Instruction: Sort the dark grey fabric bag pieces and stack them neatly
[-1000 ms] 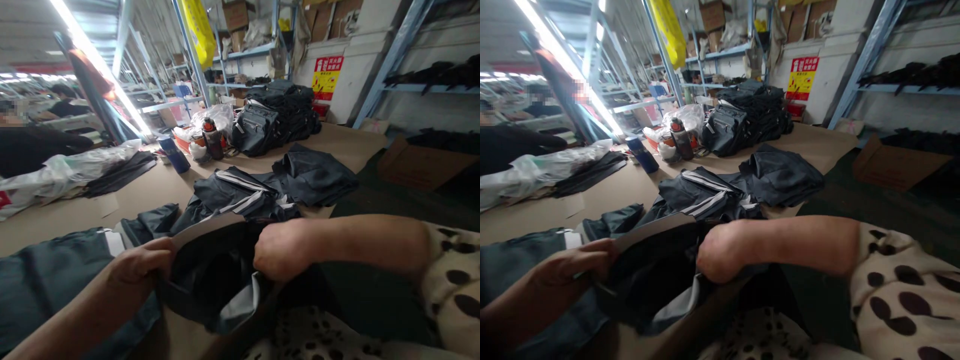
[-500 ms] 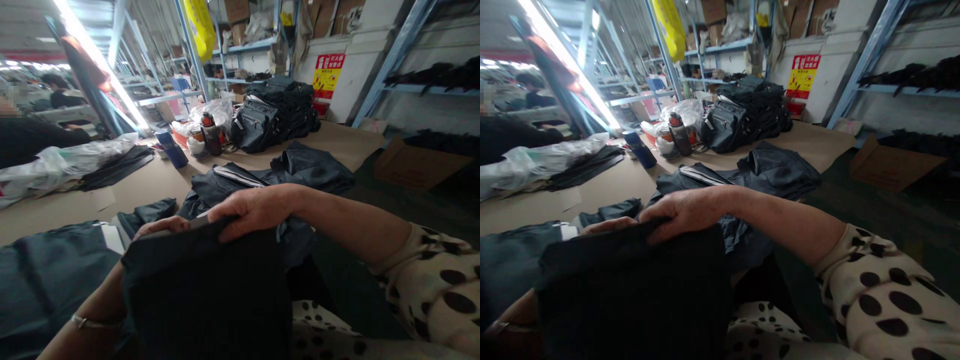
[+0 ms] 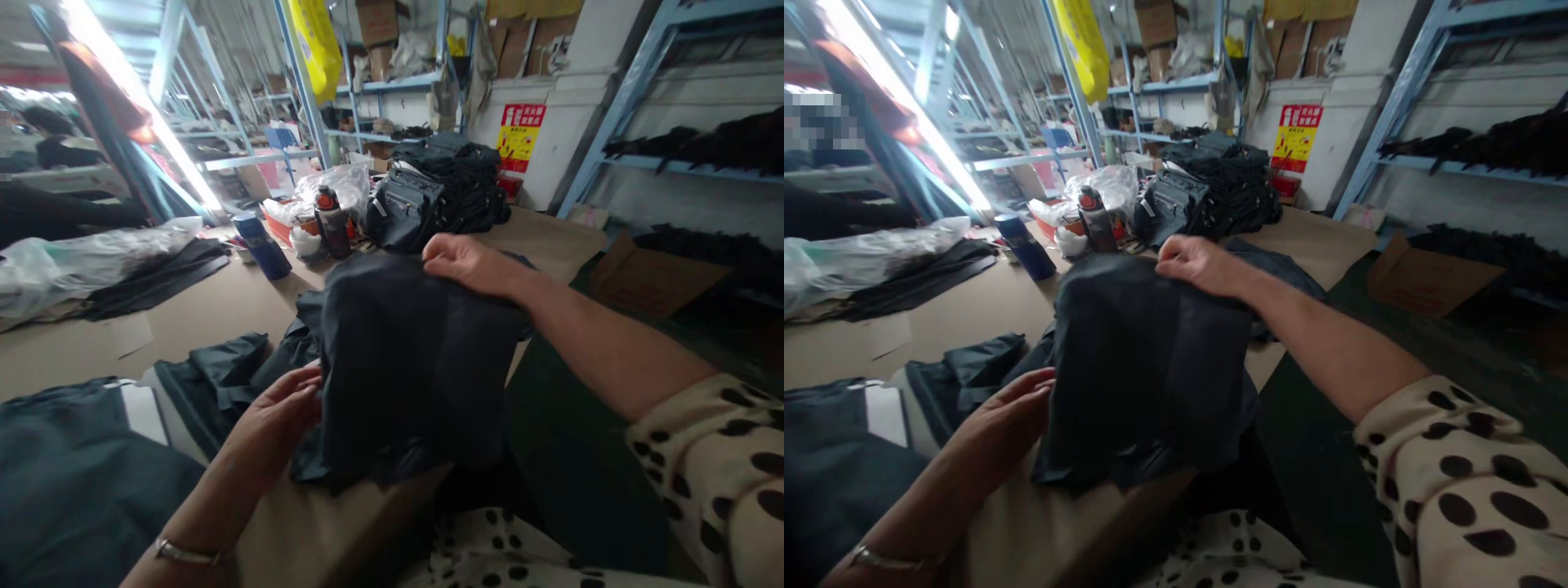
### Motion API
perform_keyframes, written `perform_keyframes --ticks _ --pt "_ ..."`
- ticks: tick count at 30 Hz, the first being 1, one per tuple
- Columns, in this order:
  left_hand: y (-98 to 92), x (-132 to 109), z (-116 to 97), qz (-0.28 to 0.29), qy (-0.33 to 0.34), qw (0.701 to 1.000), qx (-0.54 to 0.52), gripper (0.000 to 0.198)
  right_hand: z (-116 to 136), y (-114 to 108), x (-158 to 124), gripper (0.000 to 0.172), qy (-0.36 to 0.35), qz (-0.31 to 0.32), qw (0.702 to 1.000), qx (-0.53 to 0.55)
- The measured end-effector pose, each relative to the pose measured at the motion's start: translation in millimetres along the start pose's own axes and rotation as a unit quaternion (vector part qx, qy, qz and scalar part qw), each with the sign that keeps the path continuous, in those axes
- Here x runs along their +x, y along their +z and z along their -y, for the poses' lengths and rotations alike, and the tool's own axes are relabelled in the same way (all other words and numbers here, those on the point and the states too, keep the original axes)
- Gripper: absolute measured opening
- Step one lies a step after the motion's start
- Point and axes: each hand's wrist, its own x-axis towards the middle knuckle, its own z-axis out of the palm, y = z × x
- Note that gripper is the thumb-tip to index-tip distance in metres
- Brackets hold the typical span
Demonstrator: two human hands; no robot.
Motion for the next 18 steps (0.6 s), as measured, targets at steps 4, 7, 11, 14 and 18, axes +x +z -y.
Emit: perform_keyframes --ticks 4,7,11,14,18 --pt "3.8 -3.1 21.1 -0.023 -0.049 0.997 0.058 0.038 -52.9 -110.0 1.4 0.032 0.077 -0.184 0.950 -0.238" --pt "6.2 -3.0 32.8 -0.026 -0.058 0.996 0.070 0.037 -77.2 -131.0 -1.7 0.038 0.089 -0.213 0.878 -0.419" --pt "12.3 -0.9 44.8 -0.027 -0.074 0.994 0.069 0.036 -70.8 -39.0 7.0 0.029 -0.050 -0.071 0.902 -0.423" --pt "17.0 -1.0 51.8 -0.033 -0.081 0.994 0.069 0.037 -54.2 70.8 20.3 0.023 -0.157 0.093 0.900 -0.396" --pt "15.4 -7.0 55.9 -0.052 -0.065 0.994 0.075 0.039 -48.6 166.8 35.4 0.029 -0.153 0.194 0.884 -0.397"
